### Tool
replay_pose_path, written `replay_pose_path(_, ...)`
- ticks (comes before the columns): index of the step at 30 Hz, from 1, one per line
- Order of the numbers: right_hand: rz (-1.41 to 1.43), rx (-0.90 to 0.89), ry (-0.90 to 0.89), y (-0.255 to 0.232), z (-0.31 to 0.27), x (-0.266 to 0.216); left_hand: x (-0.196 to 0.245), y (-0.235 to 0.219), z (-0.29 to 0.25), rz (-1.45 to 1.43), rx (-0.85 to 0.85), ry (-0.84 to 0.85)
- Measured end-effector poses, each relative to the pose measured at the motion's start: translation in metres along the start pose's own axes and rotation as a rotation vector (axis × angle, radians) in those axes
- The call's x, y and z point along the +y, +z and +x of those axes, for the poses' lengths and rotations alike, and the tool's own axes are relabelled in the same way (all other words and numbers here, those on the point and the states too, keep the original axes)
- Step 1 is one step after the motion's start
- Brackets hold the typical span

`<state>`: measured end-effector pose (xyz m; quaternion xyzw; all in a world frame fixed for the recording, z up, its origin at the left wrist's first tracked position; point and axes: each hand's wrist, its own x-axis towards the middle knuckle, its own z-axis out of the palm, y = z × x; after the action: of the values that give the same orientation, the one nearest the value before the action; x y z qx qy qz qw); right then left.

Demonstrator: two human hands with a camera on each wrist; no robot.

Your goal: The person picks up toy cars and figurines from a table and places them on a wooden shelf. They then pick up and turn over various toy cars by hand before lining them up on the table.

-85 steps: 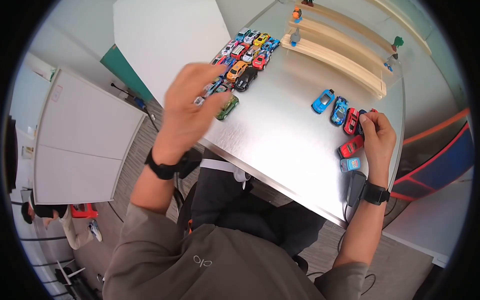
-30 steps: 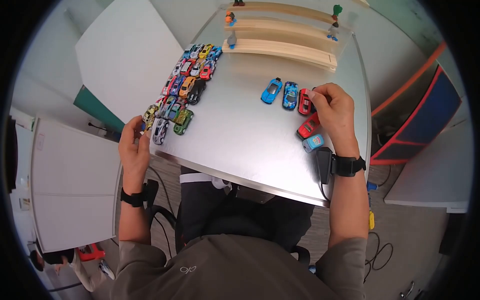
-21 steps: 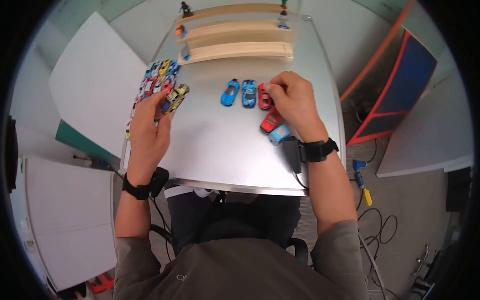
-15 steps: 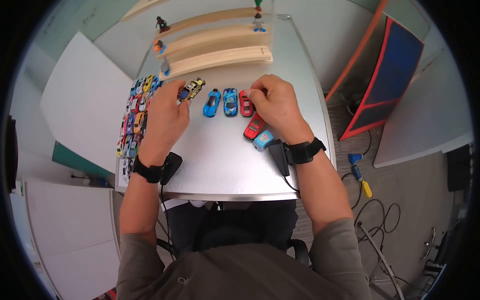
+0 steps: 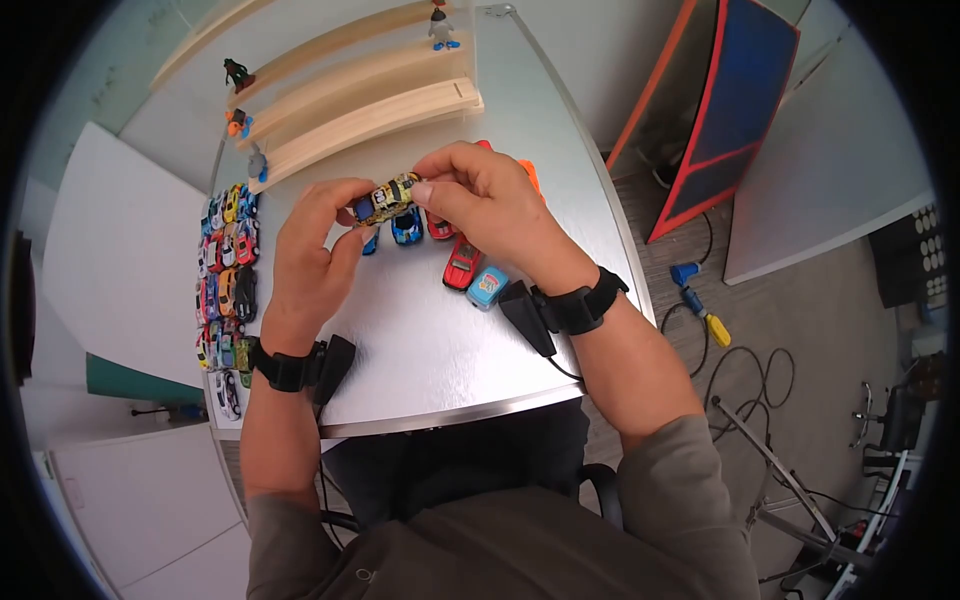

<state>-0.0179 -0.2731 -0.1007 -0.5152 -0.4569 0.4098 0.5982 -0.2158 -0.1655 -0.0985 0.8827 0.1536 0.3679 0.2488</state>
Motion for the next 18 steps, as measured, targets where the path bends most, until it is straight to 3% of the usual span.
replay_pose_path(4,-0.043,-0.053,0.089,0.000,-0.001,-0.005,-0.002,0.002,-0.005,0.016,-0.022,0.094)
replay_pose_path(11,-0.058,-0.061,0.115,0.003,-0.001,-0.004,0.003,0.000,-0.009,0.009,0.006,0.083)
replay_pose_path(18,-0.075,-0.076,0.118,0.002,-0.003,-0.003,-0.001,0.008,-0.016,-0.181,0.029,-0.075)
